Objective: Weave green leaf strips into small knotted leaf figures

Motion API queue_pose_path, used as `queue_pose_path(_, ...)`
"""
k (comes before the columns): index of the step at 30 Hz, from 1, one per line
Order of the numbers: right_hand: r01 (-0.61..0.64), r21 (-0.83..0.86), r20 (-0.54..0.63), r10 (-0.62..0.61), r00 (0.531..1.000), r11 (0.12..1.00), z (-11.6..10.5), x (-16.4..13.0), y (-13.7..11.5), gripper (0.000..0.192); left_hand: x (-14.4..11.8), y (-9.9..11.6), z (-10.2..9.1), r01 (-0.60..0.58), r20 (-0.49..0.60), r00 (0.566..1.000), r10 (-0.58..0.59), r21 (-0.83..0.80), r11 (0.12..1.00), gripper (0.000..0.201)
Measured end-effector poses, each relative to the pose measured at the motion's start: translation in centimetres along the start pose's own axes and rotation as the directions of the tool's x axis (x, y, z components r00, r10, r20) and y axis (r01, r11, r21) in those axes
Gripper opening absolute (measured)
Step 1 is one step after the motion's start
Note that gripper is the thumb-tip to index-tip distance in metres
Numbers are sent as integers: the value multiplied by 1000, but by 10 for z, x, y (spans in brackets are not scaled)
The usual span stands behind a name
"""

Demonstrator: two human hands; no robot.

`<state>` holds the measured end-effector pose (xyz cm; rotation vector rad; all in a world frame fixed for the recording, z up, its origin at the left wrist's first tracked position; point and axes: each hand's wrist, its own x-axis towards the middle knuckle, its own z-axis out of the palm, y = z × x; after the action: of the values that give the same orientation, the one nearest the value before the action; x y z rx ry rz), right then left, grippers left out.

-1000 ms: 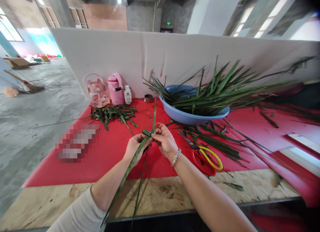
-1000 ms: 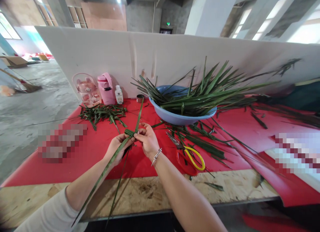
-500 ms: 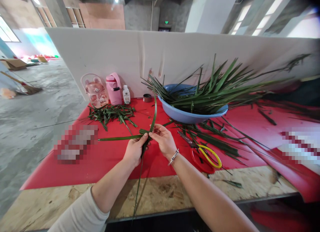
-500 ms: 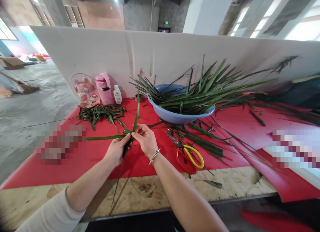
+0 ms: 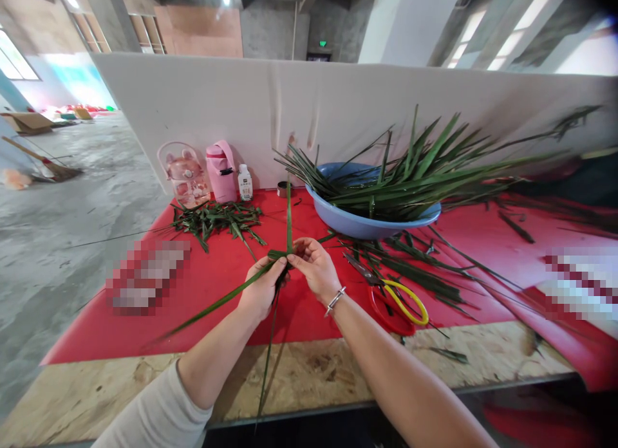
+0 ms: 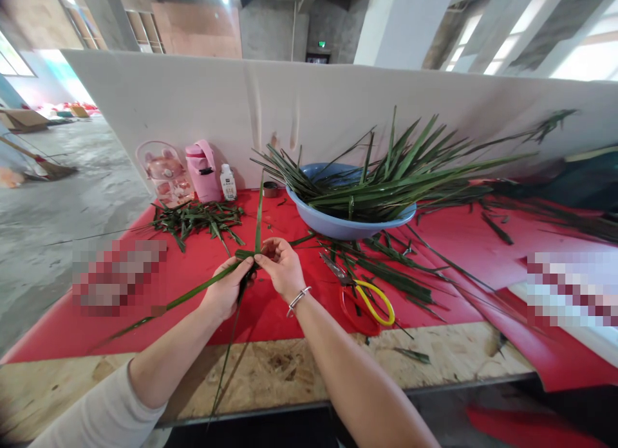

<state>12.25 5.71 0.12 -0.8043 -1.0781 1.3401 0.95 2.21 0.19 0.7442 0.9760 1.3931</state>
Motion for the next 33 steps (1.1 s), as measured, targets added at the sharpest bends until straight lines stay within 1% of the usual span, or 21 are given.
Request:
queue_pose_path(3, -76, 14, 39, 75, 996, 997, -4, 2, 1, 22, 2, 1, -2, -89, 36, 996, 86, 68, 994, 26)
queue_pose_path(6, -154, 134, 141, 135, 981, 979, -9, 3, 2, 23, 1, 3, -2, -178, 62, 984, 168, 209, 962, 21)
queue_pose_path(8, -228, 226, 228, 176, 958, 947, -13, 3, 1, 25, -2, 4, -1, -254, 69, 967, 244, 316, 914, 19)
queue_pose_path(10, -290, 281, 303, 202, 931, 915, -17, 3, -1, 26, -8, 5, -1, -329, 81, 942, 325, 401, 855, 23)
queue_pose_path(13, -333, 307, 403, 195, 894, 892, -24, 2, -3, 26, -17, 8, -1, -418, 109, 900, 422, 494, 763, 22)
queue_pose_path(15, -335, 286, 447, 184, 875, 898, -26, 0, -4, 27, -22, 9, -2, -481, 174, 867, 467, 537, 693, 16)
queue_pose_path(16, -331, 266, 454, 185, 872, 906, -27, 0, -5, 29, -23, 10, -2, -508, 209, 853, 478, 545, 667, 16)
queue_pose_path(18, -310, 217, 439, 191, 878, 926, -27, -1, -8, 32, -24, 10, -2, -534, 251, 840, 481, 542, 649, 17)
queue_pose_path(22, -267, 154, 388, 191, 902, 951, -25, -1, -14, 33, -22, 11, -2, -515, 239, 853, 463, 520, 681, 16)
queue_pose_path(26, -212, 123, 383, 150, 911, 970, -23, 0, -15, 24, -20, 12, -2, -504, 253, 862, 439, 523, 688, 18)
queue_pose_path(29, -198, 145, 366, 134, 921, 969, -18, 1, -11, 20, -20, 14, -2, -486, 220, 870, 441, 529, 696, 20)
queue_pose_path(33, -230, 171, 292, 174, 940, 958, -12, -1, -5, 24, -23, 14, 1, -439, 133, 893, 429, 463, 770, 18)
